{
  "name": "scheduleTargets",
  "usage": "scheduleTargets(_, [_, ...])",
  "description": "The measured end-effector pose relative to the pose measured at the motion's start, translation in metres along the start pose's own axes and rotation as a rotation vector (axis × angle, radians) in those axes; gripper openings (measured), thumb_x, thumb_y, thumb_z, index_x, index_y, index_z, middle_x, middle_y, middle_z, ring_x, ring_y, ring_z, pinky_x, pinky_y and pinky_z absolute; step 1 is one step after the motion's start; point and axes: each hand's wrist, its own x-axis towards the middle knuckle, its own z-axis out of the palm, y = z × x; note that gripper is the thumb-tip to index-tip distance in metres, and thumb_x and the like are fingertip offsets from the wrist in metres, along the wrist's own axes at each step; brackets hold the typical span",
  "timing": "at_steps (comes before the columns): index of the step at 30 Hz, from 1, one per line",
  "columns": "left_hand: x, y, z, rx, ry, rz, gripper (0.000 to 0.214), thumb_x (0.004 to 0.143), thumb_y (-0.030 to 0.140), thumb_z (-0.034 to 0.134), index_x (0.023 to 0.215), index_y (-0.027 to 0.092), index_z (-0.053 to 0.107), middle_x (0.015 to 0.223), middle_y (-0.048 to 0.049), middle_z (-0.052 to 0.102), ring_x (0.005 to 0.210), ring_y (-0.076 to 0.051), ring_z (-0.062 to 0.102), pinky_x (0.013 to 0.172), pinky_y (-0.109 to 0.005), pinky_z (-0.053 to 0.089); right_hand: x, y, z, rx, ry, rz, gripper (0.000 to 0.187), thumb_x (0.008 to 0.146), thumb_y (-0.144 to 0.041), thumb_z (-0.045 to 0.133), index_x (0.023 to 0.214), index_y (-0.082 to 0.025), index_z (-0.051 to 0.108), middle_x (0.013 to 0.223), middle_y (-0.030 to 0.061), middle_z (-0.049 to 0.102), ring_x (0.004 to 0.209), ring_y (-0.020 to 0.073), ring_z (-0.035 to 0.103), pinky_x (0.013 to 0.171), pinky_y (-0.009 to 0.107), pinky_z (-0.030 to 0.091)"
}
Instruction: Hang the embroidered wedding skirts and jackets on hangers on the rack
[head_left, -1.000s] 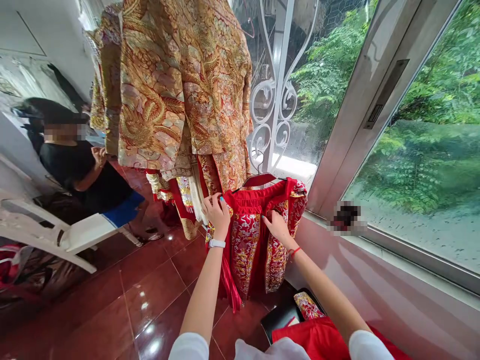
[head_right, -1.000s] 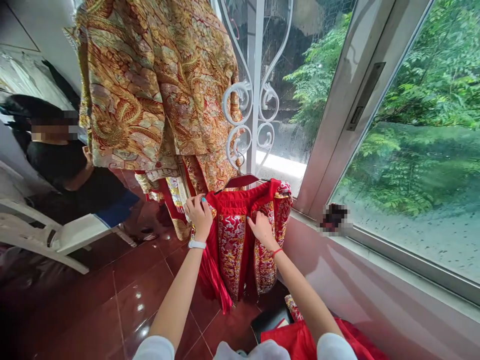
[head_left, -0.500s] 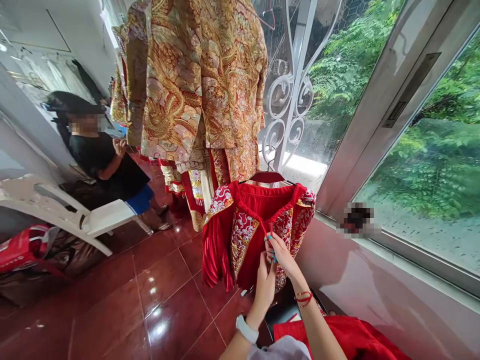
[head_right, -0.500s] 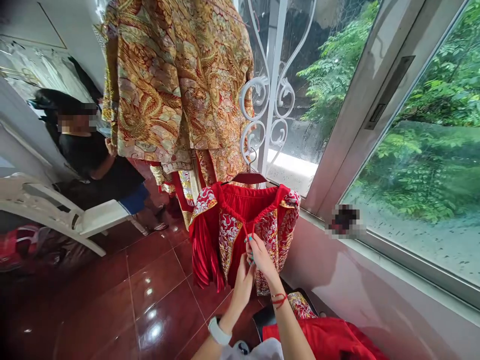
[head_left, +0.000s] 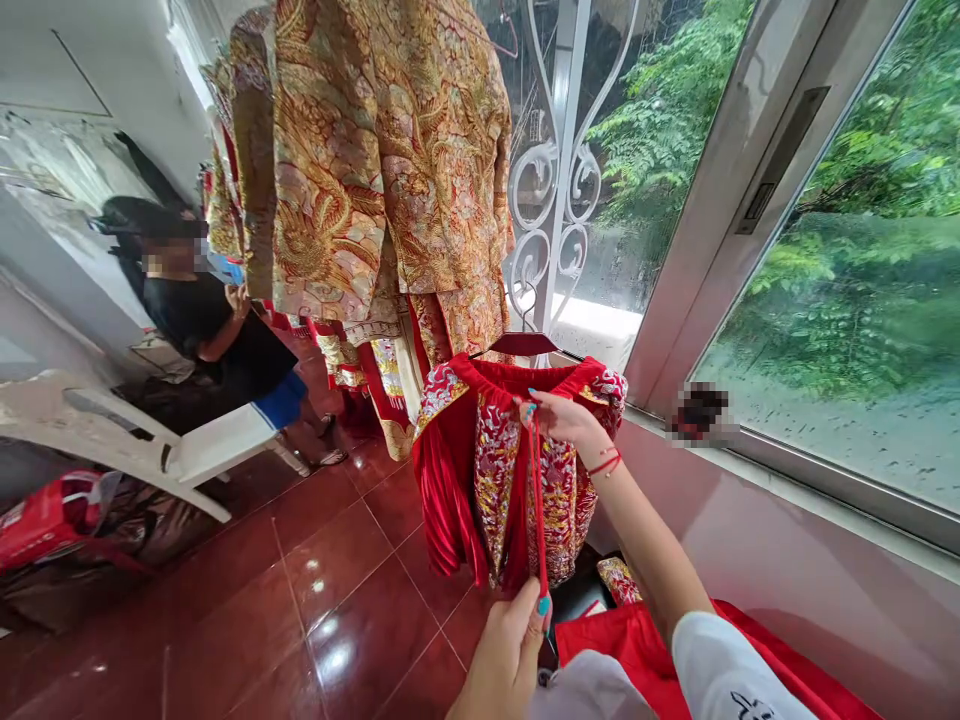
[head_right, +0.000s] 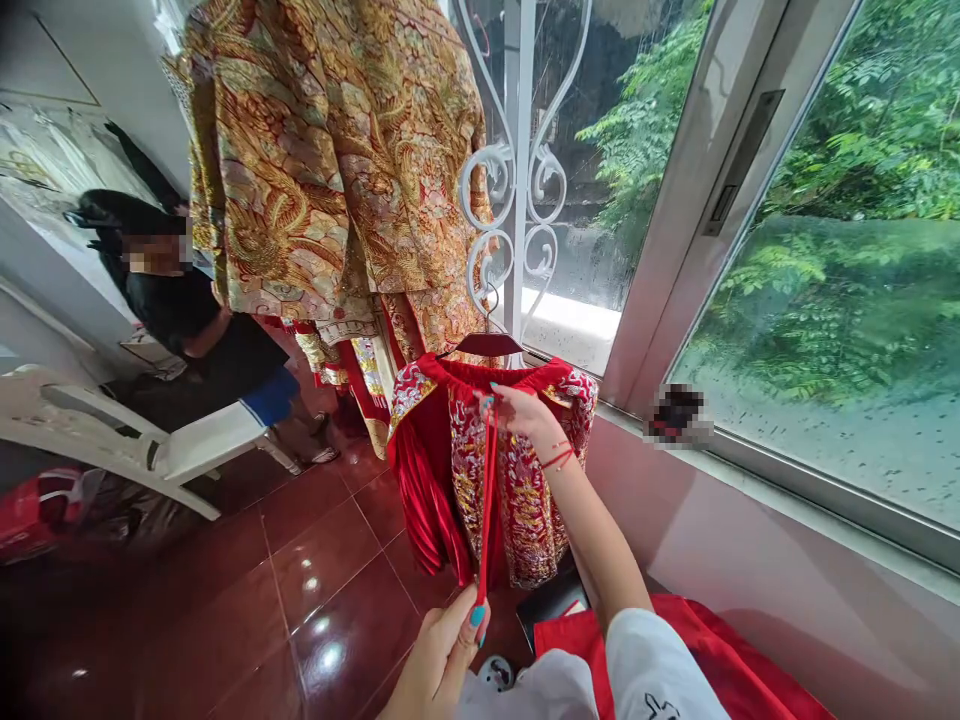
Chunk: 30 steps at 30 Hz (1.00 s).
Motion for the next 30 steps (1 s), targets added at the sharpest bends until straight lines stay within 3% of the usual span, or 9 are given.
scheduleTargets(3, [-0.017, 0.009, -0.003, 0.074, -0.051, 0.021, 0.059, 0.089, 0.075, 0.037, 0.083, 0.025, 0.068, 0.073, -0.0071, 0.059, 0.071, -0.022, 0.052, 0.073, -0.034, 0.042, 0.006, -0.006, 0.009, 0.104, 0.004, 0.051, 0.016, 0.097, -0.022, 0.048, 0.082, -0.018, 0.053, 0.064, -0.0023, 0.048, 0.055, 0.0086, 0.043, 0.05, 0.02, 0.039])
scheduleTargets(8, [-0.016, 0.0, -0.008, 0.071, -0.105, -0.041, 0.062, 0.088, 0.077, 0.035, 0.08, 0.023, 0.064, 0.072, -0.0055, 0.059, 0.071, -0.021, 0.052, 0.071, -0.032, 0.043, 0.0, 0.026, 0.006, 0.042, 0.044, -0.037, 0.02, 0.088, -0.027, 0.063, 0.077, -0.019, 0.048, 0.055, -0.0108, 0.026, 0.045, 0.0048, 0.019, 0.041, 0.019, 0.015])
scheduleTargets(12, [0.019, -0.01, -0.02, 0.094, -0.176, -0.023, 0.058, 0.091, 0.072, 0.038, 0.081, 0.021, 0.063, 0.076, -0.0034, 0.061, 0.077, -0.02, 0.055, 0.076, -0.031, 0.045, -0.006, 0.038, -0.004, 0.026, 0.075, -0.07, 0.026, 0.082, -0.031, 0.069, 0.073, -0.019, 0.047, 0.054, -0.0117, 0.025, 0.044, 0.0035, 0.015, 0.042, 0.019, 0.01])
scheduleTargets(15, [0.06, -0.013, -0.018, -0.078, -0.198, 0.055, 0.055, 0.084, 0.073, 0.05, 0.091, 0.02, 0.063, 0.081, -0.003, 0.062, 0.082, -0.02, 0.057, 0.08, -0.031, 0.046, -0.008, 0.035, -0.004, 0.018, 0.064, -0.072, 0.027, 0.081, -0.032, 0.069, 0.074, -0.019, 0.047, 0.054, -0.0118, 0.026, 0.044, 0.0036, 0.015, 0.041, 0.02, 0.011])
scheduleTargets(18, [0.094, -0.012, -0.006, -0.347, -0.139, 0.04, 0.072, 0.07, 0.083, 0.057, 0.101, 0.018, 0.06, 0.067, 0.0034, 0.05, 0.063, -0.014, 0.049, 0.064, -0.028, 0.043, -0.009, 0.033, -0.001, 0.017, 0.047, -0.061, 0.026, 0.083, -0.031, 0.069, 0.074, -0.02, 0.047, 0.053, -0.0125, 0.024, 0.043, 0.0039, 0.015, 0.041, 0.019, 0.011])
scheduleTargets(20, [0.103, -0.01, 0.001, -0.394, -0.116, 0.008, 0.075, 0.066, 0.087, 0.057, 0.093, 0.017, 0.06, 0.06, 0.0077, 0.037, 0.053, -0.01, 0.035, 0.053, -0.024, 0.034, -0.01, 0.031, 0.0, 0.024, 0.042, -0.05, 0.028, 0.084, -0.031, 0.068, 0.073, -0.02, 0.045, 0.053, -0.0125, 0.024, 0.043, 0.0038, 0.015, 0.04, 0.019, 0.011])
scheduleTargets(23, [0.092, -0.006, 0.007, -0.315, -0.091, 0.051, 0.07, 0.072, 0.086, 0.052, 0.077, 0.017, 0.059, 0.06, 0.006, 0.036, 0.054, -0.01, 0.032, 0.052, -0.024, 0.031, -0.01, 0.031, -0.001, 0.044, 0.043, -0.04, 0.032, 0.085, -0.032, 0.069, 0.072, -0.021, 0.042, 0.053, -0.0119, 0.026, 0.043, 0.0035, 0.017, 0.039, 0.018, 0.014])
scheduleTargets(27, [0.058, 0.01, 0.008, -0.116, 0.113, 0.11, 0.062, 0.085, 0.078, 0.041, 0.079, 0.02, 0.062, 0.065, 0.0001, 0.046, 0.062, -0.015, 0.04, 0.058, -0.029, 0.034, -0.008, 0.021, 0.001, 0.114, 0.055, 0.038, 0.025, 0.094, -0.029, 0.058, 0.074, -0.02, 0.045, 0.054, -0.0085, 0.036, 0.043, 0.005, 0.029, 0.04, 0.017, 0.026])
scheduleTargets(30, [0.043, 0.036, 0.006, 0.02, 0.167, 0.167, 0.059, 0.09, 0.075, 0.034, 0.077, 0.023, 0.061, 0.062, -0.0008, 0.045, 0.059, -0.018, 0.039, 0.059, -0.032, 0.03, 0.0, -0.003, 0.006, 0.135, 0.176, 0.157, 0.021, 0.099, -0.026, 0.048, 0.079, -0.019, 0.049, 0.056, -0.0027, 0.047, 0.049, 0.0091, 0.044, 0.044, 0.019, 0.038])
